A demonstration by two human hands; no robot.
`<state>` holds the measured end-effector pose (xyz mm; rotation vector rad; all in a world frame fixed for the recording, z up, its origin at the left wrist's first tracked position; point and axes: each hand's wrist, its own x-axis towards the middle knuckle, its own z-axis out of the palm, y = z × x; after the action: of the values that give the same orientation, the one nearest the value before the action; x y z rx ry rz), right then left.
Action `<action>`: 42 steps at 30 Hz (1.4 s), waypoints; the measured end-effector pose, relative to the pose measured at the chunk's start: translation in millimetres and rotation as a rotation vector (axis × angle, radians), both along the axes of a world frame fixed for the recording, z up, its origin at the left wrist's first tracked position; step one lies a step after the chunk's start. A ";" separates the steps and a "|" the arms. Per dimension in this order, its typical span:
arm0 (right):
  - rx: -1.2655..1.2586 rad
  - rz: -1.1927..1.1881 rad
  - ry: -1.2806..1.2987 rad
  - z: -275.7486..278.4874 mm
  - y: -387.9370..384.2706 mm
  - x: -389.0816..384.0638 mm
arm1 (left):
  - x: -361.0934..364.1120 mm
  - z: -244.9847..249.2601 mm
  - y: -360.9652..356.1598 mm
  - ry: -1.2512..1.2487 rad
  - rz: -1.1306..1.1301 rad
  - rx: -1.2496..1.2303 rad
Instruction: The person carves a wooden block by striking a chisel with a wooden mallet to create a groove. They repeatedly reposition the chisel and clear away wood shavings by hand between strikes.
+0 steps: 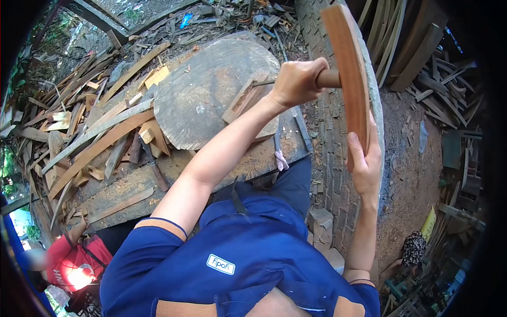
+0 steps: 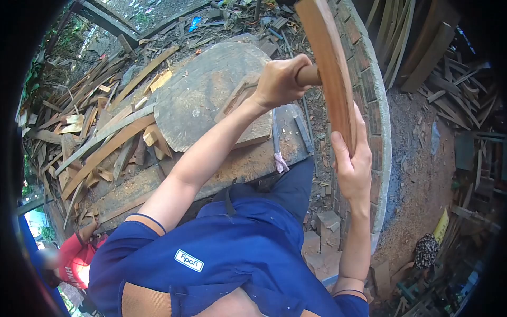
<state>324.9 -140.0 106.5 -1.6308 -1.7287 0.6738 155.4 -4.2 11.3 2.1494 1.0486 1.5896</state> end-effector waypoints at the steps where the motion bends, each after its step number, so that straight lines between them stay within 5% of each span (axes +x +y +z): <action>1: 0.010 0.004 -0.005 7.3 0.8 -2.9 | -0.4 0.3 2.3 0.018 -0.024 -0.027; 5: 0.217 -0.138 0.397 9.3 -7.6 -5.9 | -1.4 -2.4 0.6 0.066 -0.006 -0.003; 9: -0.104 0.025 0.022 -0.5 -13.0 -7.0 | -6.5 -3.2 2.0 0.090 -0.007 -0.035; 11: 0.082 0.069 -0.048 0.1 -13.4 4.9 | -6.3 -4.2 9.1 0.081 -0.021 -0.026; 13: 0.139 -0.016 0.388 7.7 -16.4 -5.1 | -8.2 -3.5 1.7 -0.002 -0.054 -0.052; 15: 0.212 -0.121 0.437 2.2 -11.4 -18.8 | -12.4 -0.6 0.4 -0.007 -0.052 -0.050; 17: -0.208 -0.030 0.315 -6.7 -6.0 -18.0 | -20.5 -1.8 1.1 0.013 -0.053 -0.039; 21: -0.336 -0.057 0.550 -30.3 3.8 -15.8 | -43.7 12.7 5.9 -0.178 0.002 -0.046; 24: -0.381 0.047 0.363 -50.3 27.3 -29.2 | -77.3 12.3 20.9 -0.341 0.158 -0.111; 25: 0.001 0.208 0.087 -101.0 41.6 -23.0 | -91.6 6.4 26.4 -0.426 0.155 -0.230; 27: -0.484 0.152 0.128 -86.5 44.3 -51.7 | -108.5 10.0 29.4 -0.662 0.107 -0.304; 34: -0.388 0.270 -0.040 -132.0 52.8 -69.8 | -136.2 0.6 24.8 -1.171 0.240 -0.274; 39: -0.411 0.237 -0.088 -128.7 49.1 -72.0 | -136.5 -6.5 20.7 -1.189 0.322 -0.285; 42: -0.381 0.253 -0.036 -136.6 49.0 -72.2 | -142.7 -3.6 12.5 -1.045 -0.048 -0.346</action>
<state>252.7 -90.9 -30.1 -1.6893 -1.9403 1.1593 12.6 8.3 7.6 0.8626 0.7859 1.9297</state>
